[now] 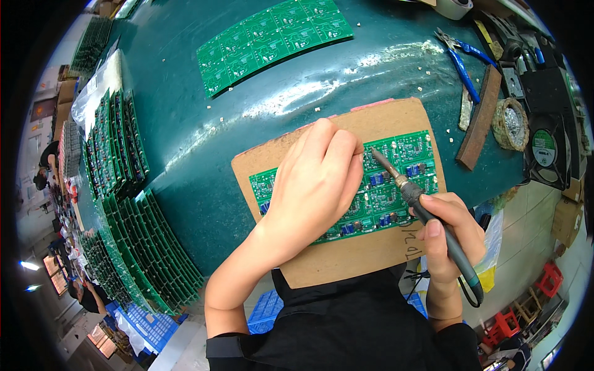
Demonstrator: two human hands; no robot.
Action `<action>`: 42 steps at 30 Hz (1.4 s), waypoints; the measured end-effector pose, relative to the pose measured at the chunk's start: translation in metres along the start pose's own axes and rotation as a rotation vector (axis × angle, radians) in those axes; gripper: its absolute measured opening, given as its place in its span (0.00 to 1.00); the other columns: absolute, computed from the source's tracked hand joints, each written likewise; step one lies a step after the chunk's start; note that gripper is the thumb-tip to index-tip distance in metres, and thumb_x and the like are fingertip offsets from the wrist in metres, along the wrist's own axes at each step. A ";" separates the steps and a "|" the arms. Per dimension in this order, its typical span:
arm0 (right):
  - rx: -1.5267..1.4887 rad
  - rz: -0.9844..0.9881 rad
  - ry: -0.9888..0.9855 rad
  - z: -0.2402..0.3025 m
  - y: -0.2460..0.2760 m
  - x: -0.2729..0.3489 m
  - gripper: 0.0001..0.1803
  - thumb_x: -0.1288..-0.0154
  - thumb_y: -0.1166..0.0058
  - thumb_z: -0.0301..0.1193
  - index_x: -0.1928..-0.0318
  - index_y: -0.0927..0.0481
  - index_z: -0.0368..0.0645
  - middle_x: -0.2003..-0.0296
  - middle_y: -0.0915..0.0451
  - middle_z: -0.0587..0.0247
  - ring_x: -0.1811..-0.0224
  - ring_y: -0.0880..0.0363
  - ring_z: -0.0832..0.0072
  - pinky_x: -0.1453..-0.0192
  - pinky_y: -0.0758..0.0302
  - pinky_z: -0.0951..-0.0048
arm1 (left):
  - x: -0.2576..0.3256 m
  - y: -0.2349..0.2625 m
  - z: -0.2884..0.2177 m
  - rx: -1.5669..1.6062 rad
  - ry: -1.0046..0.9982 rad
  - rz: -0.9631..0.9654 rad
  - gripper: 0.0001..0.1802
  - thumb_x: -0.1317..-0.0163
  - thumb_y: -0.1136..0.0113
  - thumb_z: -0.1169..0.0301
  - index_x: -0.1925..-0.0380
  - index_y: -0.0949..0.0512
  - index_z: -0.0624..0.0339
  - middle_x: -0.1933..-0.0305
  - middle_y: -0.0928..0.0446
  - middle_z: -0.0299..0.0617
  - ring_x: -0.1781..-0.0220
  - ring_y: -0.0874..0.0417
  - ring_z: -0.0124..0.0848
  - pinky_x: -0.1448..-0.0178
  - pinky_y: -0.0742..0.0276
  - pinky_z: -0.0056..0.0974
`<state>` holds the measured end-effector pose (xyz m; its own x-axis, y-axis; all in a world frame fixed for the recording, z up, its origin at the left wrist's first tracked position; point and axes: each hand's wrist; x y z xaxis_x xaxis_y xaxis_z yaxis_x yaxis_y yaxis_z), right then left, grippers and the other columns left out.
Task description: The person solders electronic components onto printed circuit boards with a soldering iron and solder wire.
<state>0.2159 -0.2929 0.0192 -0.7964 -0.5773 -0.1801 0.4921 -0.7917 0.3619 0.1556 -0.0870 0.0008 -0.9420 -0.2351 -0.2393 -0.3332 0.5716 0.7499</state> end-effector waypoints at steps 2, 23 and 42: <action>-0.005 0.027 0.027 0.000 0.001 -0.002 0.11 0.41 0.43 0.22 0.57 0.20 0.32 0.68 0.18 0.48 0.66 0.17 0.62 0.61 0.21 0.69 | -0.001 -0.003 0.000 -0.001 0.007 -0.001 0.07 0.45 0.38 0.81 0.67 0.25 0.63 0.67 0.29 0.44 0.66 0.22 0.40 0.63 0.25 0.41; -0.086 0.024 0.060 -0.007 0.015 -0.008 0.12 0.42 0.45 0.20 0.57 0.19 0.31 0.68 0.20 0.50 0.68 0.20 0.64 0.61 0.22 0.69 | -0.003 0.003 -0.015 -0.025 0.106 0.016 0.08 0.44 0.38 0.80 0.64 0.23 0.61 0.69 0.29 0.41 0.70 0.23 0.33 0.66 0.26 0.36; -0.035 -0.186 0.013 -0.018 0.036 -0.002 0.12 0.42 0.46 0.26 0.61 0.19 0.30 0.70 0.19 0.49 0.69 0.21 0.64 0.63 0.25 0.70 | -0.020 -0.011 -0.034 0.100 0.104 0.029 0.08 0.42 0.39 0.80 0.64 0.27 0.62 0.65 0.26 0.42 0.67 0.23 0.37 0.65 0.25 0.38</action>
<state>0.2422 -0.3239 0.0162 -0.8703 -0.4226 -0.2529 0.3489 -0.8915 0.2890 0.1790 -0.1151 0.0180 -0.9439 -0.2945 -0.1494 -0.3130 0.6539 0.6888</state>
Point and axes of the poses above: each hand's wrist, its own x-axis away from the middle knuckle, its own y-axis out of the back of the hand, z = x × y
